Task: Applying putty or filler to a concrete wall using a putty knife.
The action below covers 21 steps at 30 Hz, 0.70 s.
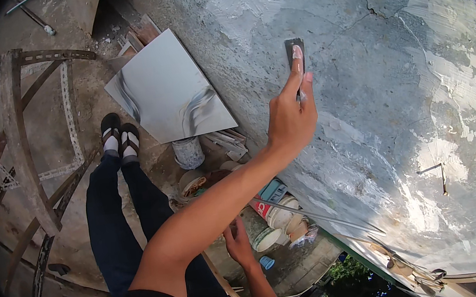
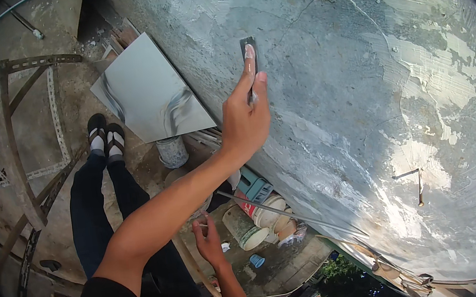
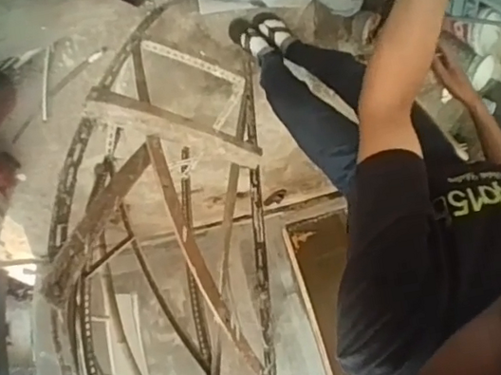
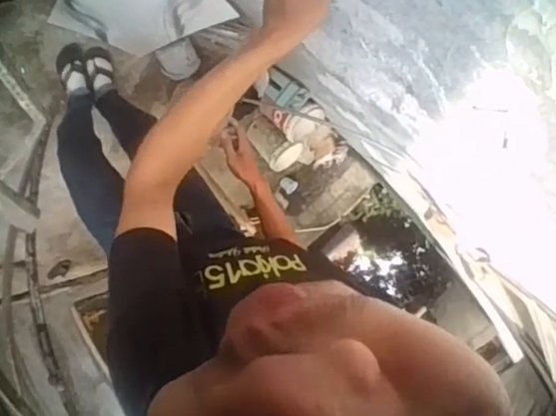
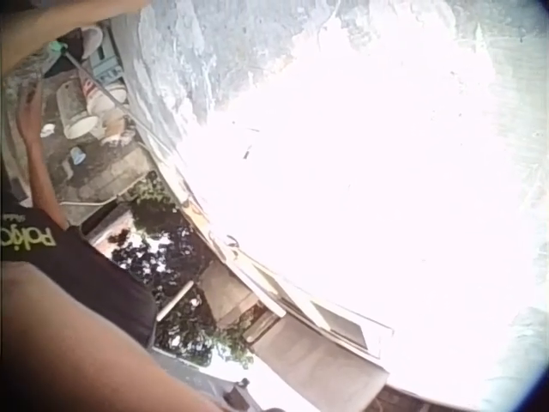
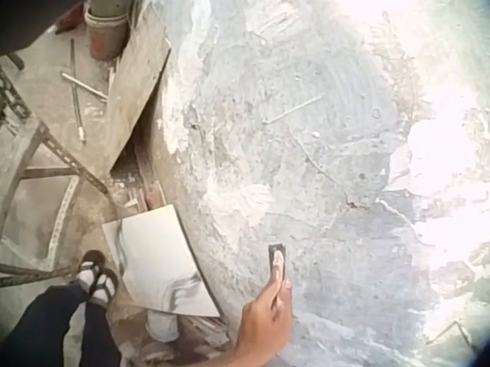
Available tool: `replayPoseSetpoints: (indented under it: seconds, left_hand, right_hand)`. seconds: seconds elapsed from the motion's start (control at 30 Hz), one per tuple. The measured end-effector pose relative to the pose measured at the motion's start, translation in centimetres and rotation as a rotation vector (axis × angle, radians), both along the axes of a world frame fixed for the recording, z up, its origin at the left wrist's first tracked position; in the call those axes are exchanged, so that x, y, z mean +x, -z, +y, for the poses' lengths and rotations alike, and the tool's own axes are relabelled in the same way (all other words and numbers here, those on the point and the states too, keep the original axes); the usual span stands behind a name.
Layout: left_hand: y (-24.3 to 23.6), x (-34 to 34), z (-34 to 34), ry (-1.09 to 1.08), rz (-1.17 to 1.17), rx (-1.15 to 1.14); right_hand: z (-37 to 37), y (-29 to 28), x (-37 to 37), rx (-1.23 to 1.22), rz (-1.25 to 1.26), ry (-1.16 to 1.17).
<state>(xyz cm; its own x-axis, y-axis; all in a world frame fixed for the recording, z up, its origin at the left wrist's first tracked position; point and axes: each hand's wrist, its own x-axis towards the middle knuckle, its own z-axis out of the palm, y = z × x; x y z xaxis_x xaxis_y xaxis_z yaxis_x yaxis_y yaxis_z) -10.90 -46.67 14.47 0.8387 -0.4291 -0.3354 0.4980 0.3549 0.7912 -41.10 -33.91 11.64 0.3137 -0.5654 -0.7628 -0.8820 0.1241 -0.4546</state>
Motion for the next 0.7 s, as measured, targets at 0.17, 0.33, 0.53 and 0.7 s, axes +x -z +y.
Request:
replayPoseSetpoints:
  seconds: [0.17,0.33,0.53,0.7]
  left_hand:
    - [1.5,1.1,-0.7,-0.038,-0.055,0.087]
    - [1.4,-0.6,-2.2,-0.253,-0.108,0.102]
    - [2.0,0.8,-2.2,-0.054,0.105,0.07]
    - [3.3,-2.3,-2.1,-0.068,-0.18,0.094]
  right_hand:
    - [0.2,0.0,0.4,0.002,-0.038,0.007]
    - [0.2,0.5,-0.4,0.005,-0.06,0.031]
    - [-0.5,-0.3,1.6,0.007,0.009,0.017]
    - [-0.8,0.3,0.1,-0.004,0.007,0.0]
